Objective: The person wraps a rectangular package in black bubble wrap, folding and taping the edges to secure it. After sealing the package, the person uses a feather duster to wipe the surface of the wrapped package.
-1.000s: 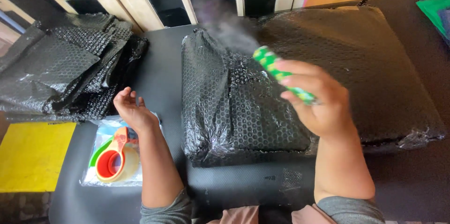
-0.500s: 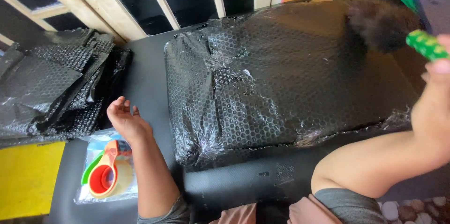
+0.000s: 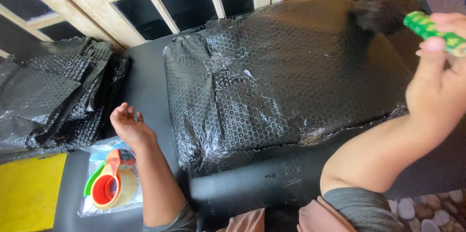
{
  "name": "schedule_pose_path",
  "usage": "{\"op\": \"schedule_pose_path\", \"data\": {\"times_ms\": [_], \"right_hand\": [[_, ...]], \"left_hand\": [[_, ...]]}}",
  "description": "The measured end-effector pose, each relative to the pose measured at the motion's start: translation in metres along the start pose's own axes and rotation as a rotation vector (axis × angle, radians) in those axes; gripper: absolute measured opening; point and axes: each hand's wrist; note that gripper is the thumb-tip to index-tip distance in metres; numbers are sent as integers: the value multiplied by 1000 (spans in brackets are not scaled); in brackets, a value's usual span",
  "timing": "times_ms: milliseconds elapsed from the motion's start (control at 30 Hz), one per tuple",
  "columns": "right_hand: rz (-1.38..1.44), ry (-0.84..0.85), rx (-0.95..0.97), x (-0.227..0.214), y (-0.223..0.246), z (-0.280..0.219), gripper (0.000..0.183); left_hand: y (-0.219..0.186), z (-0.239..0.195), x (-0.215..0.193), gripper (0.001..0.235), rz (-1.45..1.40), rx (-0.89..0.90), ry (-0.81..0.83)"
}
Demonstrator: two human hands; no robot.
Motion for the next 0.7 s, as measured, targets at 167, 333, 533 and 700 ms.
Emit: {"op": "schedule_pose_path", "data": {"times_ms": [167,333,533,700], "right_hand": [[4,-145,-124,8,23,-18,54],[-19,-302,-156,12,9,-31,49],[40,-27,-217,26,-3,29,40],[-58,-13,-214,22,6,22,39]], "left_hand": [[7,9,-2,13,-20,-31,-9],[-1,1,2,16,-12,-21,-2],[6,6,2,17,1,-19,0],[7,8,4,17,20,-38,-12]]}}
Point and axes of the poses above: each hand's wrist, its own z-axis towards the middle knuckle, its own x-axis out of the palm, y = z × x, and after that the axes turned 11 degrees about z, right-handed
